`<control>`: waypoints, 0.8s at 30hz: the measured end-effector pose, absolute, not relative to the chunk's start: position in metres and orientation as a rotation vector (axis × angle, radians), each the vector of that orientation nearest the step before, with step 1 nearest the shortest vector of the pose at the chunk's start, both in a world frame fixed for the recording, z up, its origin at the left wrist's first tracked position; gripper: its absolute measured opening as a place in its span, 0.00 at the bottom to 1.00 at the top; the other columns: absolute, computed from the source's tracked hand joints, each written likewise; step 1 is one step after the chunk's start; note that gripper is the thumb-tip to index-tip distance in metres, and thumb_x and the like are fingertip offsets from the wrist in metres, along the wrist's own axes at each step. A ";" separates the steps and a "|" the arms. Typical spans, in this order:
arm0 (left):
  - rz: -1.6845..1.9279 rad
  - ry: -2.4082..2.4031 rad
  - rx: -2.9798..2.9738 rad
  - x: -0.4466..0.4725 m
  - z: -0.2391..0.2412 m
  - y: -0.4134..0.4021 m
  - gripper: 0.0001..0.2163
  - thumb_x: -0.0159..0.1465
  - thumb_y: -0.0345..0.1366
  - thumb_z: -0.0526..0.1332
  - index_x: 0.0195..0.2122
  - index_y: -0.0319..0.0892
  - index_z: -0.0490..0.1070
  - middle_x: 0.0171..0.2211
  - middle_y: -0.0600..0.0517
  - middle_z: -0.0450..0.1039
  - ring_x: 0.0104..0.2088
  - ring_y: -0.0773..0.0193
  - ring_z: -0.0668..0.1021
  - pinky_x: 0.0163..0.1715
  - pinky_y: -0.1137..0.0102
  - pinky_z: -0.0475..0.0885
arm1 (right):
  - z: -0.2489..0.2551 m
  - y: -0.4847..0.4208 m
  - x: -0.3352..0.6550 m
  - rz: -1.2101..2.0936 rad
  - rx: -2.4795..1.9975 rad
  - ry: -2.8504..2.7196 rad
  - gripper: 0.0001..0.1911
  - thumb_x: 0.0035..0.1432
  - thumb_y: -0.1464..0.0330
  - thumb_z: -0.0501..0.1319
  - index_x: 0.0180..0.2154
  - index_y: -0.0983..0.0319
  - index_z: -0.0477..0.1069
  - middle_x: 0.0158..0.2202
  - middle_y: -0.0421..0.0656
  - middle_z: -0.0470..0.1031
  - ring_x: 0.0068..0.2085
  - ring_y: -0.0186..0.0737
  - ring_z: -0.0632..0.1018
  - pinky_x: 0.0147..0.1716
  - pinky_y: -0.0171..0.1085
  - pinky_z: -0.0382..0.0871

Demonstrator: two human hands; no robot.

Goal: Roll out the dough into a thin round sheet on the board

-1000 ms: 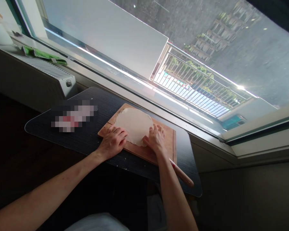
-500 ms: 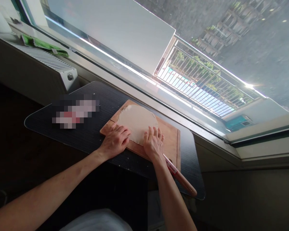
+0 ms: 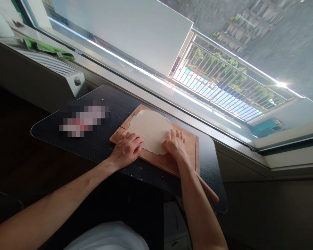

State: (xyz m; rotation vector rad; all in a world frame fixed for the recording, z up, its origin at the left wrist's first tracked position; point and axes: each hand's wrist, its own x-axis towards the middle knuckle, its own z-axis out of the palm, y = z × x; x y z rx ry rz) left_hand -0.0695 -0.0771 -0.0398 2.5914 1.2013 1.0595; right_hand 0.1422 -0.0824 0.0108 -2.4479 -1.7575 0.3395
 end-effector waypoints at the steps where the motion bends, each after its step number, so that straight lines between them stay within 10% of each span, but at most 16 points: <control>1: 1.061 1.202 2.591 -0.070 -0.040 -0.077 0.09 0.65 0.33 0.56 0.42 0.44 0.74 0.42 0.48 0.75 0.44 0.55 0.75 0.62 0.49 0.60 | 0.011 -0.080 0.144 0.366 -2.467 -1.722 0.30 0.71 0.61 0.40 0.68 0.63 0.55 0.72 0.55 0.48 0.72 0.58 0.47 0.66 0.62 0.45; 24: 1.034 1.222 2.617 -0.070 -0.041 -0.078 0.08 0.66 0.33 0.55 0.42 0.44 0.73 0.44 0.49 0.76 0.45 0.56 0.75 0.62 0.51 0.59 | 0.010 -0.076 0.152 0.329 -2.430 -1.706 0.28 0.71 0.63 0.40 0.67 0.64 0.58 0.71 0.55 0.50 0.72 0.56 0.48 0.66 0.61 0.45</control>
